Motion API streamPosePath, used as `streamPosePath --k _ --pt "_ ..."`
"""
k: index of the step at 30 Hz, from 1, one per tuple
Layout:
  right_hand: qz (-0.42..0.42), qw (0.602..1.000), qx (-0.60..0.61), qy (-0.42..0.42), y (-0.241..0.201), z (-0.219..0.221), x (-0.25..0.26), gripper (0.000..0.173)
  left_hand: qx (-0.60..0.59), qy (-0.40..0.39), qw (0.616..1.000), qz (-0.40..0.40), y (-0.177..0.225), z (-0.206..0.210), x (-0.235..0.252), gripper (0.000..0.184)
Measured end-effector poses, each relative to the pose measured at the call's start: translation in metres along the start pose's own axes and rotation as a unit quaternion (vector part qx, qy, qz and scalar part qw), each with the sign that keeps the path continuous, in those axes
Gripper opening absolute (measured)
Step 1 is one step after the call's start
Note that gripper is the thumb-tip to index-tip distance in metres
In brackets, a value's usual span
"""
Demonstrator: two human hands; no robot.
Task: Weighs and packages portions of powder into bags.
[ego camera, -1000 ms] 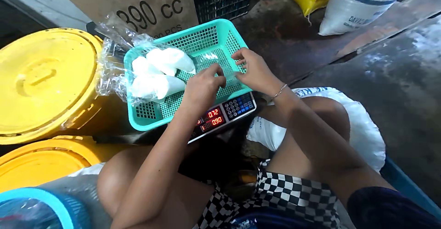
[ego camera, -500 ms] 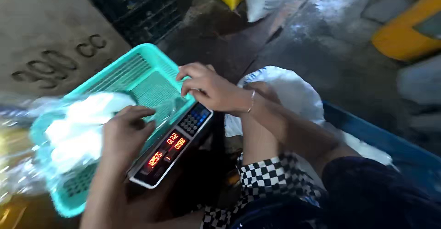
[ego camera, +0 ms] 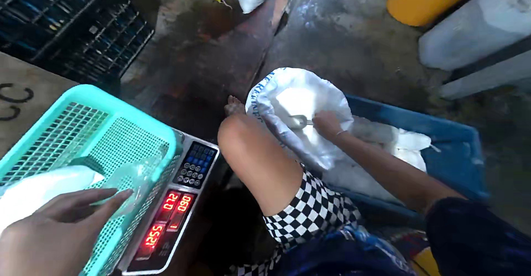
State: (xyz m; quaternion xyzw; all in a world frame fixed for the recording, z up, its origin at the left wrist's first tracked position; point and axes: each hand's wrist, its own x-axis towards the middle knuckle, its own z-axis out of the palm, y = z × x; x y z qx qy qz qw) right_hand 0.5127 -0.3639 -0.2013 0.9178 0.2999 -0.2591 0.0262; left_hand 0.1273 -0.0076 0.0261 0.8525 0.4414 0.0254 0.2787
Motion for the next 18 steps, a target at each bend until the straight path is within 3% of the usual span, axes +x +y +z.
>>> streamPosePath --k 4,7,10,13,14,15,16,17,18 --pt "-0.010 0.999 -0.013 0.028 -0.001 0.021 0.011 0.021 -0.004 0.011 0.999 0.043 0.014 0.005 0.001 0.025" --pt "0.009 0.998 0.055 0.024 -0.008 0.035 0.020 0.030 -0.035 0.031 0.995 0.092 0.011 0.013 0.006 0.027" --pt "0.031 0.993 0.112 0.013 -0.037 0.044 0.031 0.033 -0.066 0.042 0.990 0.119 0.010 0.021 0.010 0.029" --pt "0.089 0.983 0.149 0.064 -0.079 0.044 0.037 0.032 -0.081 0.058 0.986 0.137 0.010 0.029 0.018 0.029" --pt "0.098 0.984 0.146 0.027 -0.089 0.025 0.029 0.035 -0.083 0.067 0.984 0.141 0.009 0.030 0.020 0.029" --pt "0.096 0.979 0.125 -0.127 -0.094 -0.014 0.019 0.043 -0.083 0.076 0.984 0.141 0.008 0.030 0.020 0.030" --pt "0.076 0.975 0.104 -0.183 -0.091 -0.029 0.017 0.046 -0.081 0.086 0.983 0.138 0.006 0.029 0.020 0.030" --pt "0.049 0.983 0.125 -0.122 -0.080 -0.016 0.019 0.042 -0.082 0.093 0.983 0.136 0.003 0.028 0.020 0.029" --pt "0.012 0.983 0.179 0.035 -0.062 0.021 0.029 0.030 -0.084 0.101 0.982 0.135 0.001 0.028 0.020 0.029"
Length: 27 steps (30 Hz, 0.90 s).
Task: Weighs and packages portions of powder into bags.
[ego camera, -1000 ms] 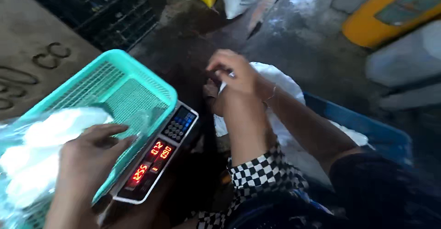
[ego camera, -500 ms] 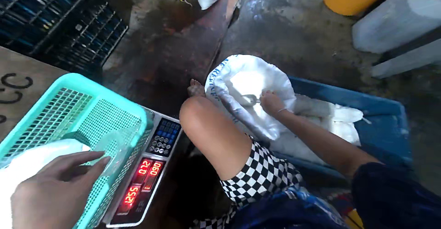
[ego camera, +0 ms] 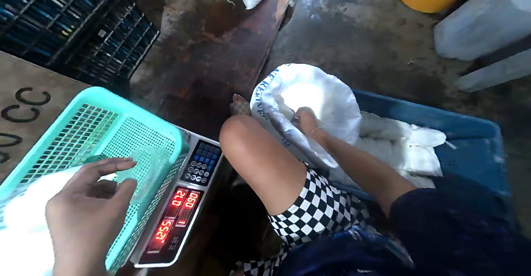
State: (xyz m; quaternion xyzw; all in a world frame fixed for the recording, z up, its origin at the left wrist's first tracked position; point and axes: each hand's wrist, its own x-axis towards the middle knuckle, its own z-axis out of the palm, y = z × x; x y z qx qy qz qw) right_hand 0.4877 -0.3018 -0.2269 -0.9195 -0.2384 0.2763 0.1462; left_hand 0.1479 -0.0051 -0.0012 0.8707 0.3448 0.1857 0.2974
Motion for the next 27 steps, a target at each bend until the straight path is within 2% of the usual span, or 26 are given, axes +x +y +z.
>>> streamPosePath --k 1,2,5,8,10,14,17,21,24,27 --pt "-0.038 0.996 0.044 0.066 0.023 0.014 0.011 0.022 -0.001 0.009 1.000 -0.002 -0.003 0.000 -0.001 0.027" --pt "-0.047 0.993 0.074 0.079 0.038 0.015 0.018 0.020 -0.001 0.016 1.000 -0.006 -0.006 0.000 -0.001 0.026" --pt "-0.020 0.989 0.122 0.078 0.053 -0.002 0.012 0.021 0.010 0.030 0.999 -0.014 -0.008 0.002 -0.004 0.024" --pt "-0.008 0.983 0.143 0.115 0.056 -0.014 -0.004 0.023 0.060 0.008 0.998 -0.018 -0.006 0.003 -0.004 0.043" --pt "-0.014 0.980 0.156 0.124 0.063 -0.018 -0.008 0.023 0.078 -0.004 0.997 -0.024 -0.004 0.002 -0.004 0.050" --pt "-0.005 0.970 0.197 0.142 0.071 -0.014 -0.013 0.025 0.056 0.018 0.998 -0.030 -0.007 0.004 -0.009 0.045" --pt "0.012 0.965 0.218 0.144 0.067 -0.014 -0.020 0.027 0.021 0.049 0.998 -0.029 -0.013 0.006 -0.013 0.035" --pt "0.035 0.968 0.213 0.130 0.053 -0.031 -0.029 0.032 0.011 0.046 0.997 -0.056 -0.010 0.005 -0.015 0.041" --pt "0.023 0.970 0.199 0.136 0.040 -0.049 -0.032 0.032 0.025 0.047 0.996 -0.078 -0.004 0.007 -0.014 0.044" --pt "0.000 0.970 0.192 0.148 0.028 -0.068 -0.032 0.032 0.010 0.067 0.995 -0.070 -0.001 0.012 -0.014 0.034"
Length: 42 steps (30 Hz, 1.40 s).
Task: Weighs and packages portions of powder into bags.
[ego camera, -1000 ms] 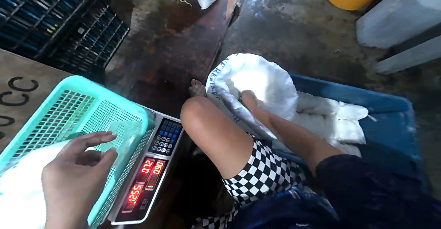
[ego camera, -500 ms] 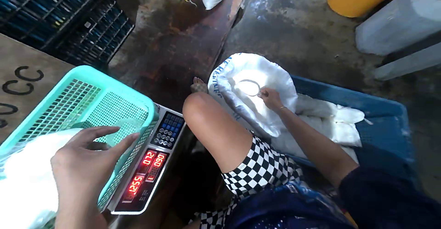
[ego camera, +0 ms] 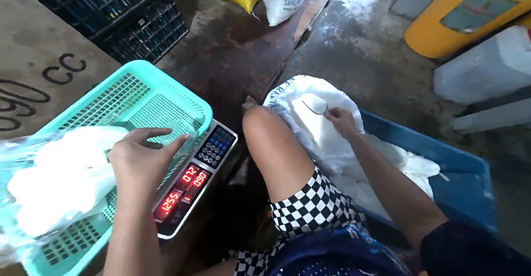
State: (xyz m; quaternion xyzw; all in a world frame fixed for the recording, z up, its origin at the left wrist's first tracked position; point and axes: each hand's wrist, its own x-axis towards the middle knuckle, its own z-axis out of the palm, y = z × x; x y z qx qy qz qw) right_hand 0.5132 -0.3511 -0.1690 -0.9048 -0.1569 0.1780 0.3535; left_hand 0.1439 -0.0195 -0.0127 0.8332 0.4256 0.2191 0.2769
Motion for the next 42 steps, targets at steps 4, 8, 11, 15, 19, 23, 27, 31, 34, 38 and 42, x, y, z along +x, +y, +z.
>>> streamPosePath --k 4,8,11,15,19,23,27,31,34,38,42 --pt "-0.084 0.996 0.004 0.008 -0.035 -0.014 0.006 0.027 -0.038 0.000 0.999 0.000 0.002 0.002 -0.001 0.015" --pt "-0.178 0.984 0.016 -0.009 -0.078 -0.017 0.017 0.024 -0.069 -0.007 0.997 -0.026 0.006 0.002 -0.002 0.011" --pt "-0.181 0.982 0.023 -0.049 -0.130 -0.016 0.012 0.026 -0.089 -0.012 0.996 -0.009 0.007 0.002 -0.004 0.011" --pt "-0.228 0.967 0.028 -0.114 -0.195 -0.009 -0.006 0.023 -0.106 -0.013 0.994 0.010 0.010 0.002 -0.005 0.012" --pt "-0.283 0.941 0.040 -0.182 -0.240 0.007 -0.025 0.021 -0.107 -0.012 0.994 0.022 0.010 0.003 0.001 0.014" --pt "-0.324 0.913 0.028 -0.246 -0.267 0.020 -0.046 0.017 -0.099 -0.014 0.994 0.045 0.012 0.006 0.001 0.015" --pt "-0.355 0.894 -0.026 -0.273 -0.285 0.023 -0.065 0.016 -0.091 -0.031 0.994 0.050 0.018 0.005 0.002 0.021" --pt "-0.365 0.888 -0.075 -0.269 -0.295 0.026 -0.073 0.014 -0.100 -0.035 0.993 0.054 0.022 0.006 0.000 0.023" --pt "-0.380 0.880 -0.140 -0.249 -0.306 0.028 -0.079 0.014 -0.090 -0.045 0.993 0.065 0.023 0.008 0.000 0.025" --pt "-0.433 0.841 -0.245 -0.212 -0.334 0.035 -0.096 0.012 -0.082 -0.039 0.990 0.106 0.021 0.013 0.001 0.026" --pt "-0.457 0.776 -0.391 -0.191 -0.375 0.048 -0.128 0.014 -0.118 -0.020 0.986 0.118 0.021 0.012 0.001 0.026"
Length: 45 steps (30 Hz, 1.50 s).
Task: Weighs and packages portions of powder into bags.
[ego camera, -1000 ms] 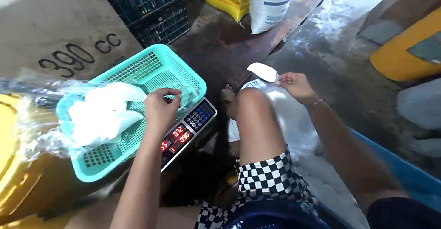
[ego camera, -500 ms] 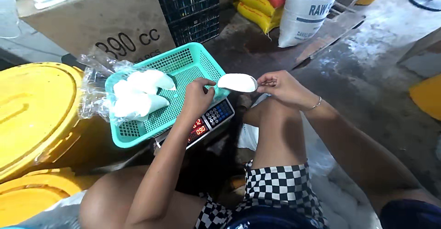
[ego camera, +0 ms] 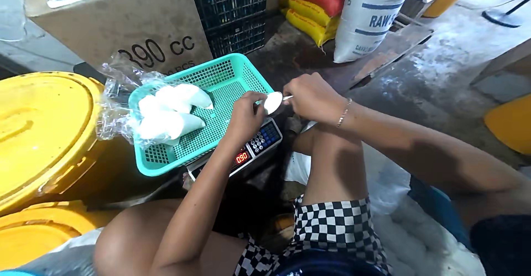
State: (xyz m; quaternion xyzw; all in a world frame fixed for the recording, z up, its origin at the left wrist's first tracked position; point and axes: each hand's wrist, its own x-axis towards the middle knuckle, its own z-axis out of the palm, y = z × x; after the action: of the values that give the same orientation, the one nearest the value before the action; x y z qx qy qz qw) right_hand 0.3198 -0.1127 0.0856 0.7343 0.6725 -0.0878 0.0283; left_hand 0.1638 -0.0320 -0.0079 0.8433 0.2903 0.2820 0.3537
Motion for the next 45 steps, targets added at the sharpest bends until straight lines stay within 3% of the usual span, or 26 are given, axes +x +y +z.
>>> streamPosePath --k 5,10,12,17,21,25,29,32,35,38,45 --pt "-0.023 0.984 -0.171 -0.033 -0.051 -0.034 0.006 0.004 -0.065 0.056 0.996 0.022 -0.004 -0.004 0.004 0.030" --pt "0.002 0.972 -0.236 -0.016 -0.058 -0.055 0.006 0.008 -0.083 0.065 0.994 0.006 -0.001 -0.004 0.021 0.030" --pt "0.016 0.984 -0.177 0.024 -0.040 -0.063 -0.003 0.003 -0.083 0.070 0.994 -0.004 0.008 -0.006 0.027 0.032" --pt "0.078 0.987 -0.033 0.133 0.054 -0.058 -0.050 0.015 -0.081 0.043 0.995 -0.026 0.027 0.005 0.036 0.032" --pt "0.238 0.955 0.106 0.142 0.142 -0.002 -0.101 0.020 -0.036 0.007 0.999 -0.029 0.027 0.012 0.036 0.033" --pt "0.351 0.907 0.212 0.096 0.231 0.133 -0.151 0.021 -0.014 -0.002 1.000 -0.013 0.022 0.008 0.027 0.033" --pt "0.470 0.845 0.250 -0.040 0.249 0.234 -0.162 0.030 -0.025 0.040 0.997 0.053 0.003 -0.007 0.010 0.043" --pt "0.527 0.803 0.272 -0.053 0.242 0.268 -0.140 0.036 -0.038 0.032 0.995 0.084 -0.019 -0.028 -0.004 0.048" --pt "0.507 0.819 0.267 0.013 0.257 0.313 -0.094 0.035 -0.046 0.041 0.995 0.083 -0.031 -0.045 -0.013 0.047" --pt "0.500 0.817 0.285 0.043 0.268 0.329 -0.058 0.038 -0.057 0.069 0.993 0.073 -0.035 -0.052 -0.015 0.043" --pt "0.513 0.785 0.345 0.035 0.262 0.323 -0.088 0.034 -0.061 0.043 0.995 0.062 -0.036 -0.047 -0.018 0.035"
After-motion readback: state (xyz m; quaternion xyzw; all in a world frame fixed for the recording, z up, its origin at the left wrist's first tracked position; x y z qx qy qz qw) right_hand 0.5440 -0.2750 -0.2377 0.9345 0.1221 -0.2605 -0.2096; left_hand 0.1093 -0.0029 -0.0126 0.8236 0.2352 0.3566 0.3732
